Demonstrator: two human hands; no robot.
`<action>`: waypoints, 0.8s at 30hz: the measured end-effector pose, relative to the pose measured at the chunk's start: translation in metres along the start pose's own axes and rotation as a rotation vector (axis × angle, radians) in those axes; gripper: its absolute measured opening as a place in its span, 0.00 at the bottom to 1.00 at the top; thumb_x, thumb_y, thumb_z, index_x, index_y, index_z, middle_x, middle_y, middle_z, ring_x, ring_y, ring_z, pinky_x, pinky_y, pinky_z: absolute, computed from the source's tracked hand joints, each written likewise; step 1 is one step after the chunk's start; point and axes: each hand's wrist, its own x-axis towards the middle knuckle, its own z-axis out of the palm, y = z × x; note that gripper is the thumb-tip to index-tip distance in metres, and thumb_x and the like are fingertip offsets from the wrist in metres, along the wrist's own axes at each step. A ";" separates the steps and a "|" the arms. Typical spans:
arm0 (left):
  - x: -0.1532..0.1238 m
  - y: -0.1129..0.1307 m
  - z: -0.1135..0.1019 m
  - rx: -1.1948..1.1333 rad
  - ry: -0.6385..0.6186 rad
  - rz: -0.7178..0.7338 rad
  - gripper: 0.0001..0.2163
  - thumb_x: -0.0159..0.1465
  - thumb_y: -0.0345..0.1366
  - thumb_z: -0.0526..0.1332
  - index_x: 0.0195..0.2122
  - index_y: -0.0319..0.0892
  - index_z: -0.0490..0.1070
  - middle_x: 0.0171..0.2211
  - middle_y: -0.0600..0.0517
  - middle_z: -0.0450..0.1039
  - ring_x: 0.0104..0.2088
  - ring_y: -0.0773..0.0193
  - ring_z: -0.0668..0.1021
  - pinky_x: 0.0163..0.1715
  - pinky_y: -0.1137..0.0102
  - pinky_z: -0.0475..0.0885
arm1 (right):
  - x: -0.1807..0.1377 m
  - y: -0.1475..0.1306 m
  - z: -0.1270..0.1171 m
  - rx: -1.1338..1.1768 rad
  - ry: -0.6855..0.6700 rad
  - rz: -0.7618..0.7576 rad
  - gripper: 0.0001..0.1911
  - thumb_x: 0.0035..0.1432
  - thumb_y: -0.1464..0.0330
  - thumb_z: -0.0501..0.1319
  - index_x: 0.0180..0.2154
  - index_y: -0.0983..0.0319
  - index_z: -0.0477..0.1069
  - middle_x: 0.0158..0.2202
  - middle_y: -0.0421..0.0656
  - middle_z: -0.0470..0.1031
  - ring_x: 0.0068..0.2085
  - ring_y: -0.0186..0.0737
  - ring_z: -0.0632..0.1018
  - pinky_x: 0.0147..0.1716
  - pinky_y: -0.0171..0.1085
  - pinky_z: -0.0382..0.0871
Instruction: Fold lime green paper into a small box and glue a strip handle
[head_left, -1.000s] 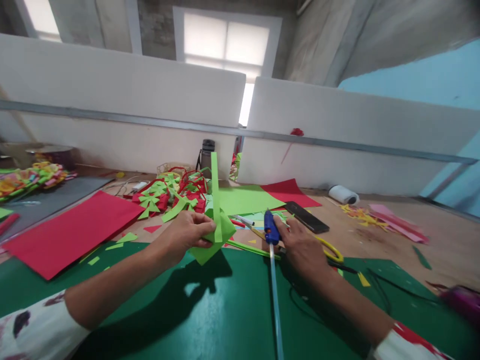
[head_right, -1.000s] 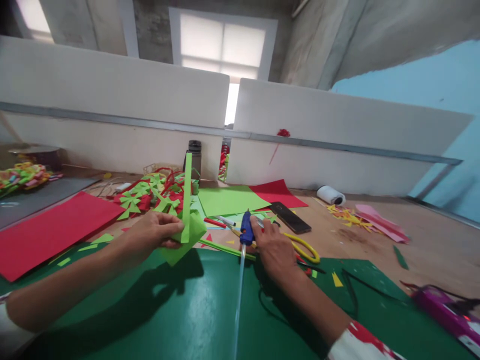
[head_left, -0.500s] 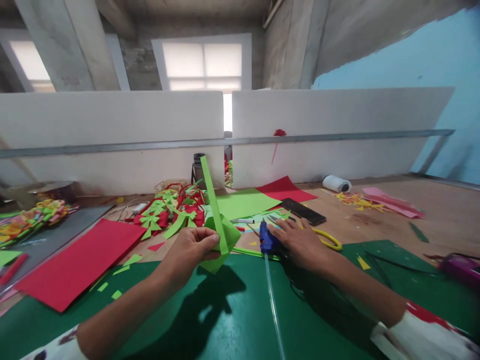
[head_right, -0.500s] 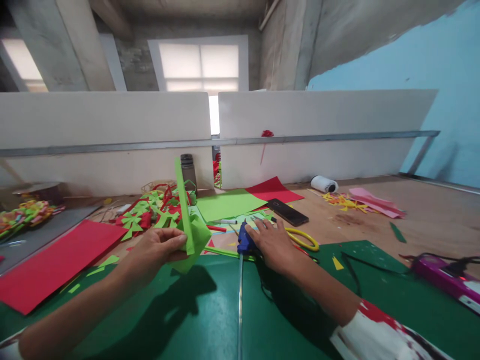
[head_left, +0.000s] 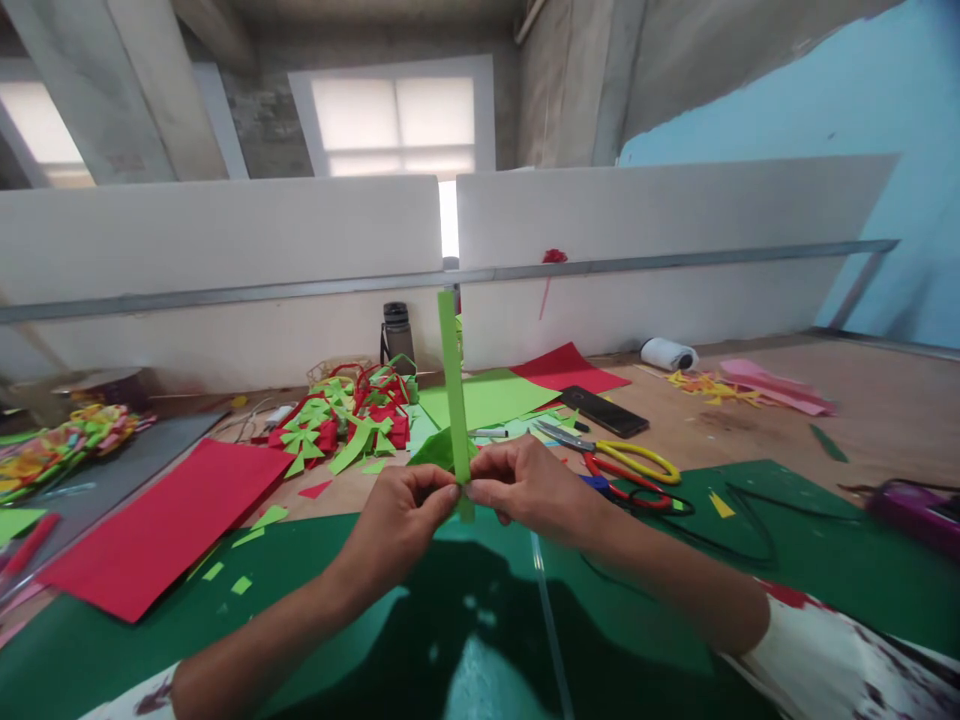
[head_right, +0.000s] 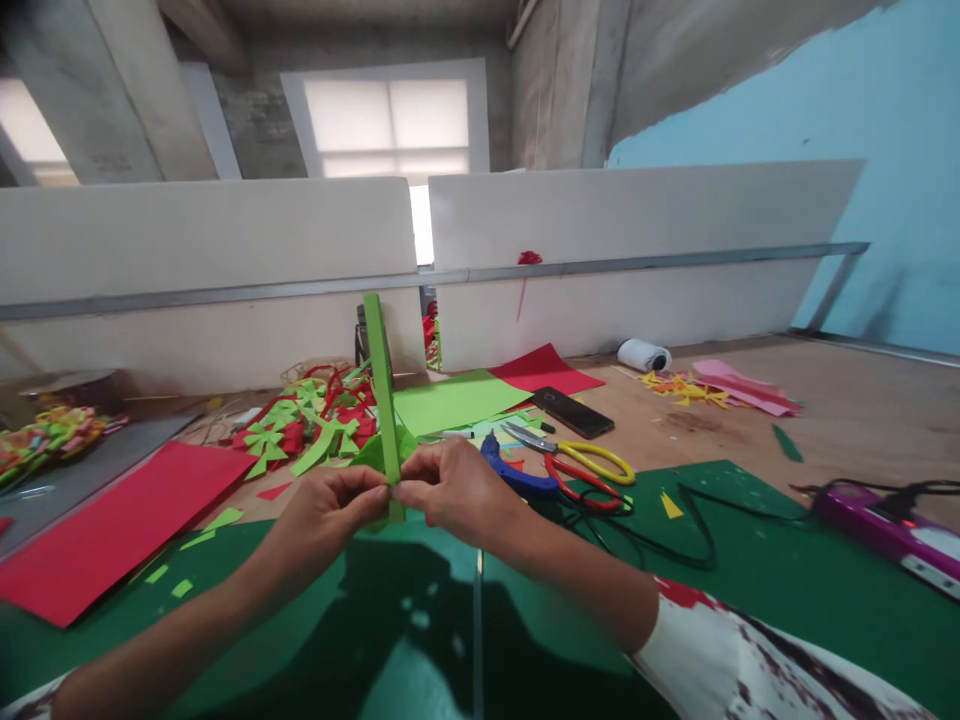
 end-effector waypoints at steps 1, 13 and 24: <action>-0.001 0.001 0.001 0.021 0.002 0.006 0.11 0.56 0.40 0.57 0.24 0.38 0.70 0.17 0.57 0.60 0.19 0.71 0.61 0.19 0.76 0.55 | 0.001 0.002 0.001 0.000 -0.001 0.000 0.06 0.49 0.69 0.58 0.25 0.64 0.70 0.16 0.33 0.63 0.18 0.27 0.64 0.17 0.28 0.57; 0.005 -0.011 0.000 -0.269 0.124 -0.061 0.11 0.47 0.33 0.65 0.23 0.41 0.60 0.18 0.60 0.62 0.21 0.73 0.66 0.21 0.78 0.61 | -0.020 -0.007 -0.026 0.194 0.162 -0.073 0.06 0.53 0.68 0.59 0.29 0.63 0.73 0.25 0.37 0.70 0.27 0.32 0.71 0.27 0.31 0.65; 0.009 -0.020 0.006 -0.483 0.093 -0.229 0.16 0.46 0.29 0.67 0.36 0.38 0.67 0.30 0.52 0.76 0.32 0.66 0.77 0.32 0.74 0.72 | -0.017 0.014 -0.012 0.277 0.380 -0.136 0.06 0.52 0.67 0.63 0.33 0.62 0.76 0.26 0.39 0.75 0.29 0.34 0.76 0.28 0.32 0.71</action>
